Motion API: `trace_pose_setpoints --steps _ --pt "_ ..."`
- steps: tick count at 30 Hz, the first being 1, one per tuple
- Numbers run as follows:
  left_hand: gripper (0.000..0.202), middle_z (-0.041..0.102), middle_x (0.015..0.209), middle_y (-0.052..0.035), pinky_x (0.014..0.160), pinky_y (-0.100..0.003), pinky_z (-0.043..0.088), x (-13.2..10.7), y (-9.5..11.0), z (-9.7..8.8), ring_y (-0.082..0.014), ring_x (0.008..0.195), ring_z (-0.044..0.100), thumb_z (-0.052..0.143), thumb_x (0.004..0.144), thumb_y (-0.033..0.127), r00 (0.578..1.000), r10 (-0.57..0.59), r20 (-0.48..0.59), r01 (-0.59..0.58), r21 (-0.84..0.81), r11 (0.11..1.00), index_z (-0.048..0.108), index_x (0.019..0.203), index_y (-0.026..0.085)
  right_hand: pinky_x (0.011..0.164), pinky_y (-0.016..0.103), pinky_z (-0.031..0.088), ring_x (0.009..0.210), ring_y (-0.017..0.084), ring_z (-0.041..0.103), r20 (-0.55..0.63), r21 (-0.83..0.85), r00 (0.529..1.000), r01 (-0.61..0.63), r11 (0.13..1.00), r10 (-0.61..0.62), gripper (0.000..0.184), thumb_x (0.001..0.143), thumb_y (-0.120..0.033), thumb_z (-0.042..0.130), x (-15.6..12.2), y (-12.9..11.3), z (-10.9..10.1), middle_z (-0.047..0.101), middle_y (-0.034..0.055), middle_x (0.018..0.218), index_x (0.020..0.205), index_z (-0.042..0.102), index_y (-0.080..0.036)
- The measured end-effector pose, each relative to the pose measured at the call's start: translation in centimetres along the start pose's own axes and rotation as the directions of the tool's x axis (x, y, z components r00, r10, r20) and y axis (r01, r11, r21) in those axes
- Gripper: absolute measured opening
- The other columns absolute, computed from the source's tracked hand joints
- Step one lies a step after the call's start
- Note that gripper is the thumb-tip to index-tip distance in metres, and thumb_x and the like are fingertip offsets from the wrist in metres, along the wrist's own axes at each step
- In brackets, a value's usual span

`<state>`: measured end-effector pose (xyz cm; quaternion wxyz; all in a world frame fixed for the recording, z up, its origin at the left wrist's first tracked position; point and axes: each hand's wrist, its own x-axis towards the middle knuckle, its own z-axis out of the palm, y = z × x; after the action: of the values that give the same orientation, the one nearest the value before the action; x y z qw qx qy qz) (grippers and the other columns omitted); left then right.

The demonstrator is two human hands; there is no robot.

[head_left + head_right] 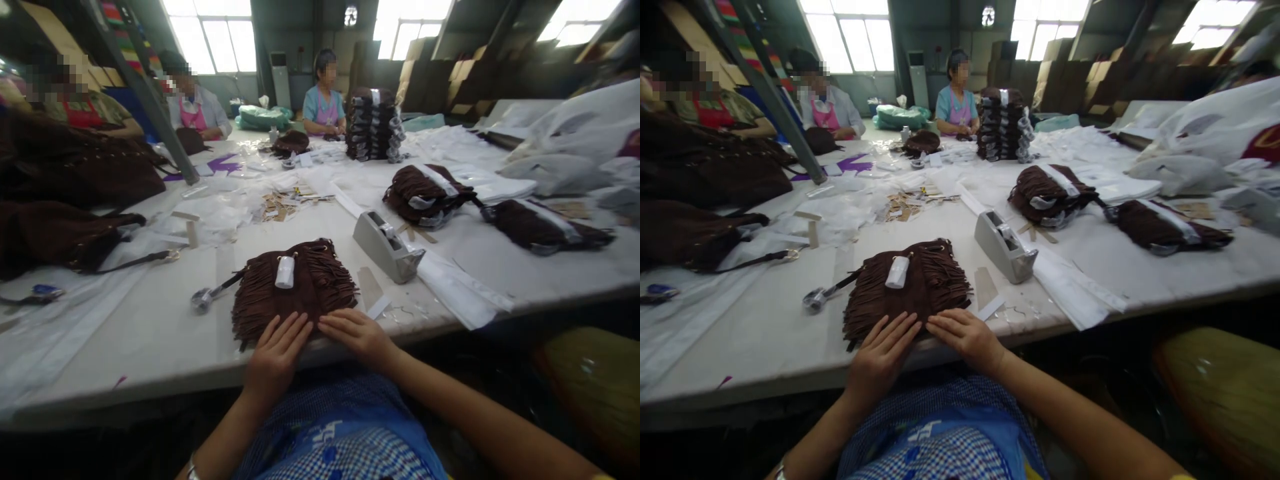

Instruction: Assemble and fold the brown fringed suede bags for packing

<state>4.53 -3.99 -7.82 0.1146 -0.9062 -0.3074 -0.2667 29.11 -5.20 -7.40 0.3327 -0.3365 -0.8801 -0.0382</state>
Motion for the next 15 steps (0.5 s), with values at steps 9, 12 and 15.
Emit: trace_pose_setpoints --steps 9,12,15 --pt "0.052 0.055 0.141 -0.0054 0.122 -0.039 0.019 -0.7 -2.2 1.8 -0.0214 0.127 0.054 0.04 0.094 0.012 0.99 0.132 -0.052 -0.132 -0.006 0.991 0.044 0.145 0.018 0.091 0.029 0.053 0.101 0.016 0.066 -0.231 -0.063 0.894 -0.408 0.911 0.384 0.022 0.097 -0.019 0.053 -2.6 5.1 -9.7 0.071 0.0058 0.111 0.114 0.067 -0.021" --pt "0.056 0.057 0.138 -0.0061 0.123 -0.037 0.017 -1.0 -3.1 2.3 -0.0217 0.123 0.058 0.042 0.092 0.012 0.982 0.172 -0.074 -0.175 -0.034 0.984 0.04 0.148 0.018 0.089 0.03 0.052 0.099 0.019 0.066 -0.339 -0.117 0.558 -0.824 0.555 0.757 0.021 0.097 -0.028 0.055 -5.4 10.4 -13.4 0.07 0.0074 0.111 0.109 0.069 -0.019" --pt "0.059 0.061 0.135 -0.0061 0.123 -0.035 0.016 -1.0 -4.0 2.9 -0.0209 0.116 0.063 0.046 0.09 0.012 0.971 0.224 -0.09 -0.227 -0.026 0.974 0.04 0.148 0.018 0.082 0.031 0.053 0.091 0.02 0.067 -0.207 -0.186 0.353 -0.93 0.317 0.913 0.028 0.088 -0.032 0.067 -7.9 15.8 -14.9 0.071 0.0092 0.106 0.11 0.068 -0.016"
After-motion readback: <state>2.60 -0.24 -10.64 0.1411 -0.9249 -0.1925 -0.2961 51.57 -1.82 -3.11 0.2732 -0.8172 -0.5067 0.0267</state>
